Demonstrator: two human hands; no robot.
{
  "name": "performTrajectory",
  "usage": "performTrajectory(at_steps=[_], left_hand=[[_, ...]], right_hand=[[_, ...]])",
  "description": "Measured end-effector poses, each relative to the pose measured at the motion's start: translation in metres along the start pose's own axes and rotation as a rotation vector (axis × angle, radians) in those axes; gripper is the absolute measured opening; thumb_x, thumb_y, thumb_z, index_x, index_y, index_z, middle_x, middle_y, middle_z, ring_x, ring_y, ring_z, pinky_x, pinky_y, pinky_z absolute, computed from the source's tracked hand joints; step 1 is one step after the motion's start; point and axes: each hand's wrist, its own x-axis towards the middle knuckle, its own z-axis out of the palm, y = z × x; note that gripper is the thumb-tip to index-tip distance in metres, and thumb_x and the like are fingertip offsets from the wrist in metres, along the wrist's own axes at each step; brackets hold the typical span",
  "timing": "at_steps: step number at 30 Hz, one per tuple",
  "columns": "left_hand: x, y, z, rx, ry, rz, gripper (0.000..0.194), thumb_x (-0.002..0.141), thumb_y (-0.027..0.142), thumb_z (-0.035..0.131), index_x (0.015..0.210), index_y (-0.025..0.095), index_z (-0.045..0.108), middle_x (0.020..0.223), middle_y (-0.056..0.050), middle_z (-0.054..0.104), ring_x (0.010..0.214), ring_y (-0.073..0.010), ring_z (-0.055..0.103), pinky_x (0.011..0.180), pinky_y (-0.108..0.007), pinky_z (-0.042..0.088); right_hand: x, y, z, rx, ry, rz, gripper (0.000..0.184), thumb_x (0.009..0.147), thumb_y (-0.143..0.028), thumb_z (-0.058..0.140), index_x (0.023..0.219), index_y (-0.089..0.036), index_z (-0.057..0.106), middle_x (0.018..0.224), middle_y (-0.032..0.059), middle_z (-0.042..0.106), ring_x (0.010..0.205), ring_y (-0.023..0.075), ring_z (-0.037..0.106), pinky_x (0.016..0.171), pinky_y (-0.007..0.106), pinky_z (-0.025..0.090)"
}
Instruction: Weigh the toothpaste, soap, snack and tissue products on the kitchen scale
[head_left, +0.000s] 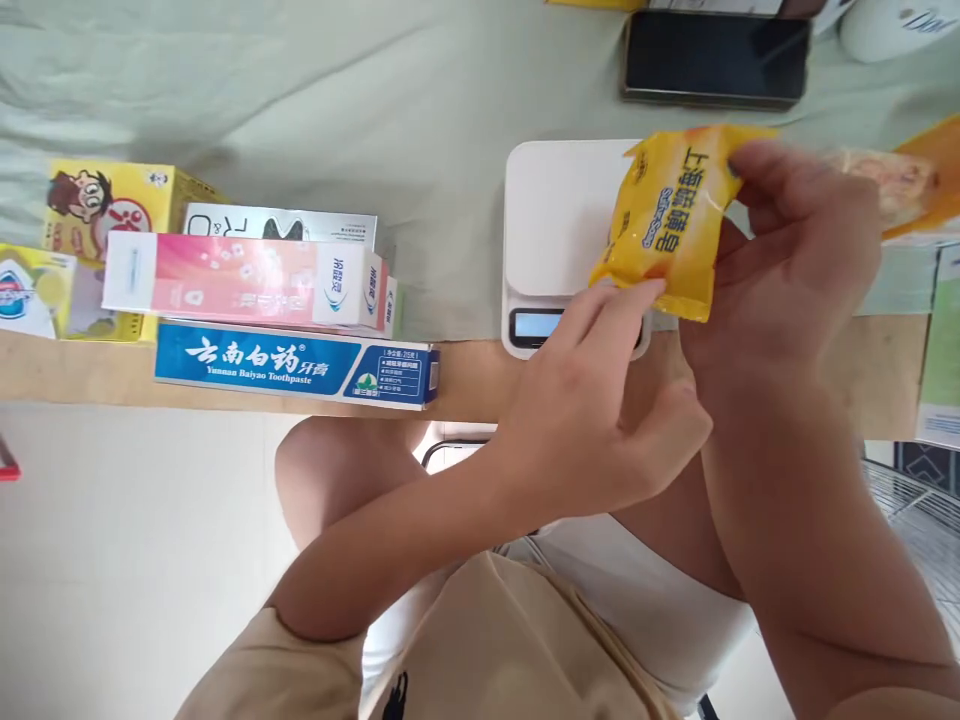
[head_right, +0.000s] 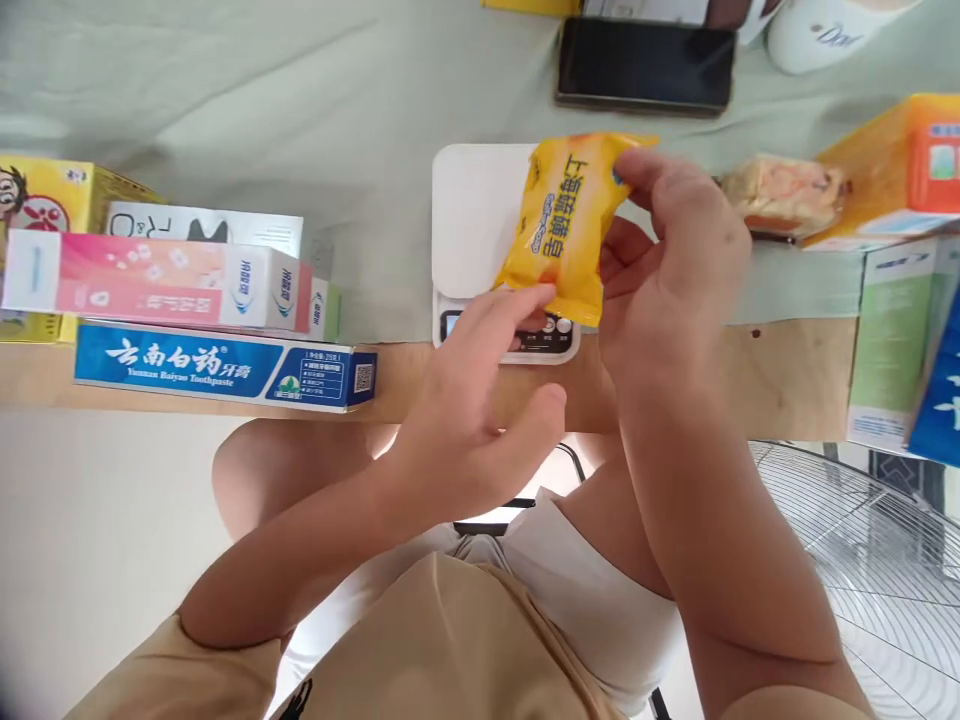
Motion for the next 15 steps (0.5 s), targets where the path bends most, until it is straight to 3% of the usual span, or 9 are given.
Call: performTrajectory(at_steps=[4,6,8,10,12,13,15], left_hand=[[0.002,0.002,-0.028,-0.283,-0.196,-0.316,0.063,0.090,0.039,0.056,0.149,0.020,0.046,0.162,-0.010,0.053,0.142,-0.0311,0.061,0.110,-0.051,0.062],[0.004,0.006,-0.042,-0.401,-0.275,-0.395,0.065,0.092,0.041,0.059,0.153,0.024,0.044,0.165,-0.008,0.050,0.145,-0.0306,0.060,0.104,-0.048,0.064],[0.004,0.007,-0.051,-0.444,-0.275,-0.413,0.058,0.092,0.041,0.065,0.146,0.027,0.051,0.157,-0.008,0.060,0.133,-0.0296,0.068,0.096,-0.044,0.066],[0.002,0.005,-0.054,-0.454,-0.220,-0.379,0.032,0.093,0.038,0.065,0.122,0.026,0.063,0.118,-0.006,0.078,0.098,-0.0229,0.077,0.078,-0.037,0.064],[-0.001,-0.002,-0.051,-0.434,-0.103,-0.264,0.012,0.098,0.035,0.060,0.095,0.024,0.063,0.074,0.000,0.070,0.064,-0.0142,0.065,0.060,-0.030,0.053],[-0.002,-0.008,-0.049,-0.418,-0.031,-0.179,0.017,0.100,0.034,0.057,0.087,0.024,0.061,0.064,0.002,0.062,0.056,-0.0122,0.056,0.055,-0.029,0.047],[-0.004,-0.022,-0.043,-0.381,0.135,-0.007,0.022,0.102,0.034,0.057,0.083,0.025,0.061,0.064,0.002,0.056,0.056,-0.0116,0.050,0.054,-0.030,0.041]], right_hand=[[-0.005,0.004,0.009,-0.053,-0.024,-0.090,0.018,0.078,-0.024,0.061,0.079,-0.013,0.075,0.085,0.0040,0.065,0.082,0.0105,0.066,0.061,0.023,0.050],[-0.005,0.002,0.011,-0.131,-0.060,-0.134,0.020,0.081,-0.024,0.061,0.080,-0.013,0.078,0.081,0.0022,0.066,0.067,0.0069,0.062,0.056,0.022,0.044],[-0.004,0.001,0.010,-0.177,-0.102,-0.131,0.025,0.084,-0.026,0.060,0.085,-0.014,0.081,0.081,0.0017,0.070,0.061,0.0058,0.060,0.056,0.023,0.040],[-0.004,0.001,0.007,-0.202,-0.145,-0.135,0.030,0.085,-0.029,0.057,0.094,-0.016,0.083,0.088,0.0030,0.074,0.069,0.0082,0.065,0.061,0.025,0.040],[-0.005,0.002,0.001,-0.248,-0.179,-0.151,0.035,0.086,-0.033,0.056,0.102,-0.020,0.084,0.101,0.0038,0.076,0.089,0.0124,0.069,0.075,0.029,0.046],[-0.007,0.003,-0.003,-0.280,-0.193,-0.162,0.036,0.086,-0.036,0.057,0.107,-0.023,0.083,0.110,0.0031,0.076,0.102,0.0143,0.068,0.085,0.032,0.048],[-0.010,0.008,-0.013,-0.328,-0.200,-0.170,0.041,0.089,-0.043,0.054,0.117,-0.030,0.080,0.129,-0.0001,0.071,0.119,0.0168,0.063,0.098,0.037,0.046]])
